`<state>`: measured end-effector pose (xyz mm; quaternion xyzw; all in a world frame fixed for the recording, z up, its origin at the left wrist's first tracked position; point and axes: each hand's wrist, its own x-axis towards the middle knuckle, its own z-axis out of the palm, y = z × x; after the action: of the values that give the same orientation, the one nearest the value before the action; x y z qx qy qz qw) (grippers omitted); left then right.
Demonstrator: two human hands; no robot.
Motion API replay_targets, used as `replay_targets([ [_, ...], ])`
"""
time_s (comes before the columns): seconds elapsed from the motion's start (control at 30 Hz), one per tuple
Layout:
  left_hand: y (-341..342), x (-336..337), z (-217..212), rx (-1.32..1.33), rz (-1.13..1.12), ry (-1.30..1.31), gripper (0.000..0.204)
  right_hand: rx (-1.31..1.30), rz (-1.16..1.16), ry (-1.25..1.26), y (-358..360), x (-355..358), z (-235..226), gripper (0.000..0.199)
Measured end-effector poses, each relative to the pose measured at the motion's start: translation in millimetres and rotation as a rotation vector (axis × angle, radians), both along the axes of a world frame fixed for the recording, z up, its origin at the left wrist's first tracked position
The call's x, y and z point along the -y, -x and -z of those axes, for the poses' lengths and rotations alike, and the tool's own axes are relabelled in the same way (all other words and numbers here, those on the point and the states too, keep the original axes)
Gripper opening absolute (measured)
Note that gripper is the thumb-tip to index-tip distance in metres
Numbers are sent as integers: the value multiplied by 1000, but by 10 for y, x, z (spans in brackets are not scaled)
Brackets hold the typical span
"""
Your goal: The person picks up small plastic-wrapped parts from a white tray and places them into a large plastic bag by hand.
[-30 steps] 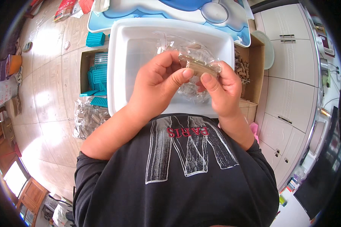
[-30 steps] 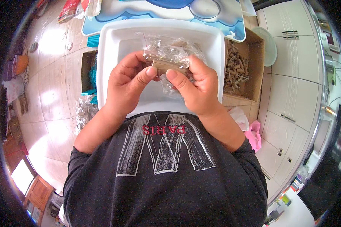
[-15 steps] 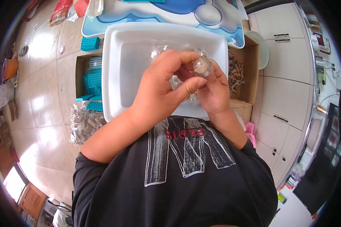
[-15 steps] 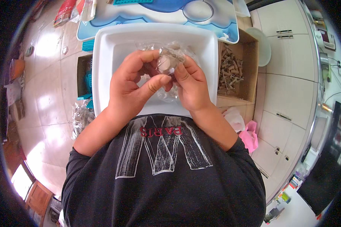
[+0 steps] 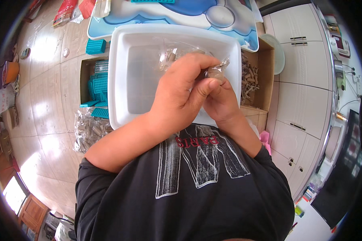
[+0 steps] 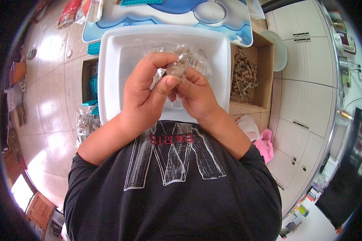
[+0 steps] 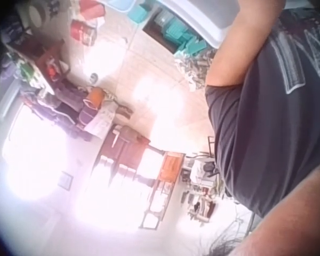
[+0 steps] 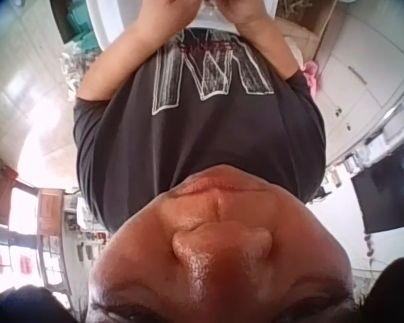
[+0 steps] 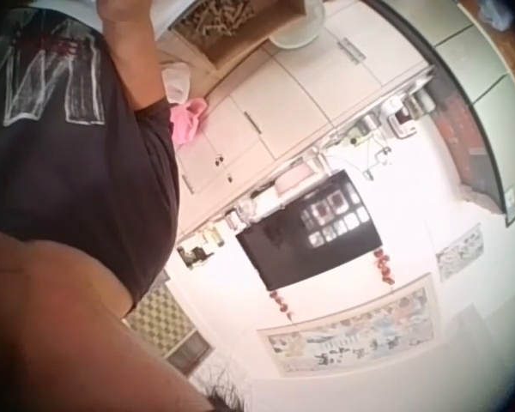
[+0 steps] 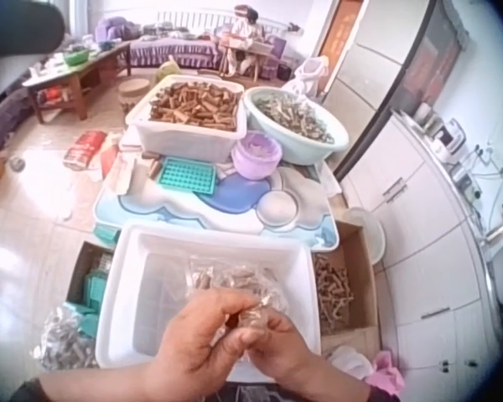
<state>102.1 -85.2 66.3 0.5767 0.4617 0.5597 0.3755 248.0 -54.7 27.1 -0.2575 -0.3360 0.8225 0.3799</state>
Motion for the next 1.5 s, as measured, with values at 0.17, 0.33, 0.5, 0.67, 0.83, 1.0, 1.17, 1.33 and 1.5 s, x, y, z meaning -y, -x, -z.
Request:
replay_targets([
  [0.17, -77, -3, 13, 184, -30, 156, 21, 3, 0, 39, 3, 57, 25, 31],
  [0.33, 181, -154, 139, 656, -35, -19, 19, 363, 121, -372, -82, -59, -249, 24],
  [0.5, 573, -188, 71, 159, -101, 34, 22, 911, 13, -1140, -144, -104, -617, 18],
  [0.67, 628, -265, -180, -356, 223, 41, 23, 901, 23, -1485, -95, -51, -671, 24],
  [0.83, 557, -324, -150, -326, 401, 64, 23, 904, 102, -1564, -122, 16, -748, 25],
  [1.0, 460, -553, 24, -376, 177, -173, 21, 947, 188, -1576, -239, -6, -781, 25],
  [1.17, 1045, -793, 70, -753, 132, 339, 21, 979, 541, -1112, -624, -117, -674, 18],
  [1.33, 949, -816, 942, -1112, 292, 369, 29, 824, 762, -811, -878, -327, -710, 14],
  [1.5, 558, -765, 833, -620, 390, 631, 71, 779, 850, -702, -991, -384, -729, 16],
])
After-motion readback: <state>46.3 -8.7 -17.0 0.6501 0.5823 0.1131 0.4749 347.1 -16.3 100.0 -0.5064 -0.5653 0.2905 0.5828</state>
